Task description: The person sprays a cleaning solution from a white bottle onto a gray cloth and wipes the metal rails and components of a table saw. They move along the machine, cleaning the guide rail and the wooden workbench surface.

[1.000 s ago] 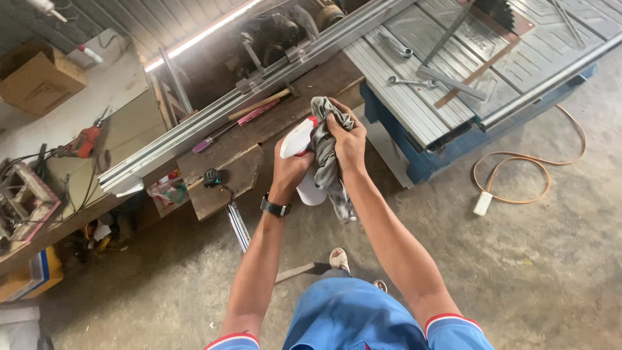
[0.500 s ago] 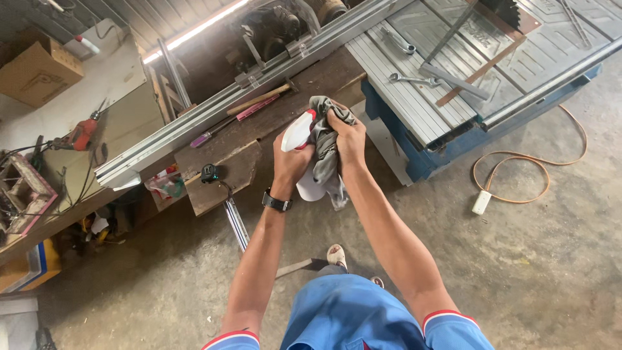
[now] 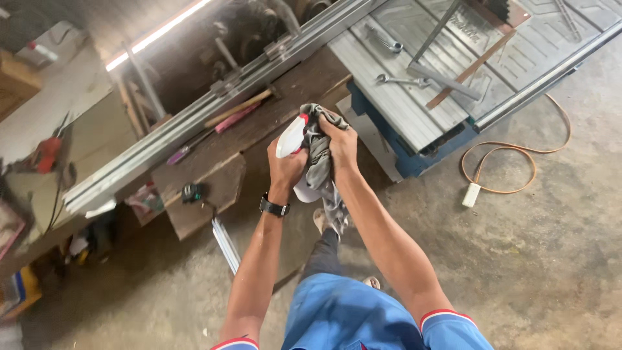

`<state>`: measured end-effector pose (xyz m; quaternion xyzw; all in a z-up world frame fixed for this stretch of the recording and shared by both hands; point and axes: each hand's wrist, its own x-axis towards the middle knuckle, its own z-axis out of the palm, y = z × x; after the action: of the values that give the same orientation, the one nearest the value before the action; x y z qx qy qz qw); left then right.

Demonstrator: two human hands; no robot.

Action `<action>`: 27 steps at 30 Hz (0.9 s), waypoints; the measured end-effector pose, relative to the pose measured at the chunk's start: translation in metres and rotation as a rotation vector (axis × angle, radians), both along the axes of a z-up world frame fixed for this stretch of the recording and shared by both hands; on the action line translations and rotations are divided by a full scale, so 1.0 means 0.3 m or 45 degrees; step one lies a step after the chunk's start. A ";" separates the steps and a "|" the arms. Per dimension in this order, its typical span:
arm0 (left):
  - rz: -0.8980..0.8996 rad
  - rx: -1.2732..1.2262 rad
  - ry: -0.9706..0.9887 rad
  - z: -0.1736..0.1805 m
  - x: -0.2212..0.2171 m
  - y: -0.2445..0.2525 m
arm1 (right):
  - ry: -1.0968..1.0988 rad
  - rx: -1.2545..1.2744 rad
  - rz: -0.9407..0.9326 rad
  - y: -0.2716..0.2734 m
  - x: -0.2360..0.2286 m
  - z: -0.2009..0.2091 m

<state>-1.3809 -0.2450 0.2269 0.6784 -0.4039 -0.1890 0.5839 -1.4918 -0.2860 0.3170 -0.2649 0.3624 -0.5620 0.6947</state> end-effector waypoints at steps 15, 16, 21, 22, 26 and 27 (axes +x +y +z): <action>-0.226 0.144 0.034 -0.379 0.453 -0.738 | 0.012 0.152 -0.280 -0.668 0.415 -0.236; -0.243 0.154 0.039 -0.355 0.448 -0.759 | 0.018 0.161 -0.298 -0.709 0.425 -0.264; -0.336 0.040 0.003 -0.222 0.408 -0.894 | -0.226 0.432 -0.239 -0.912 0.402 -0.469; -0.358 0.042 0.009 -0.280 0.406 -0.904 | -0.224 0.433 -0.262 -0.944 0.379 -0.507; -0.282 -0.137 -0.163 -0.570 0.466 -0.990 | -0.603 0.699 -0.269 -1.166 0.304 -0.599; -0.215 -0.124 -0.243 -0.655 0.497 -1.013 | -0.754 0.744 -0.267 -1.237 0.291 -0.606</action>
<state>-1.2319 -0.5488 0.0305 0.6276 -0.5220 -0.1523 0.5572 -1.4046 -0.6572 0.1352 0.1542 0.3162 -0.5550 0.7538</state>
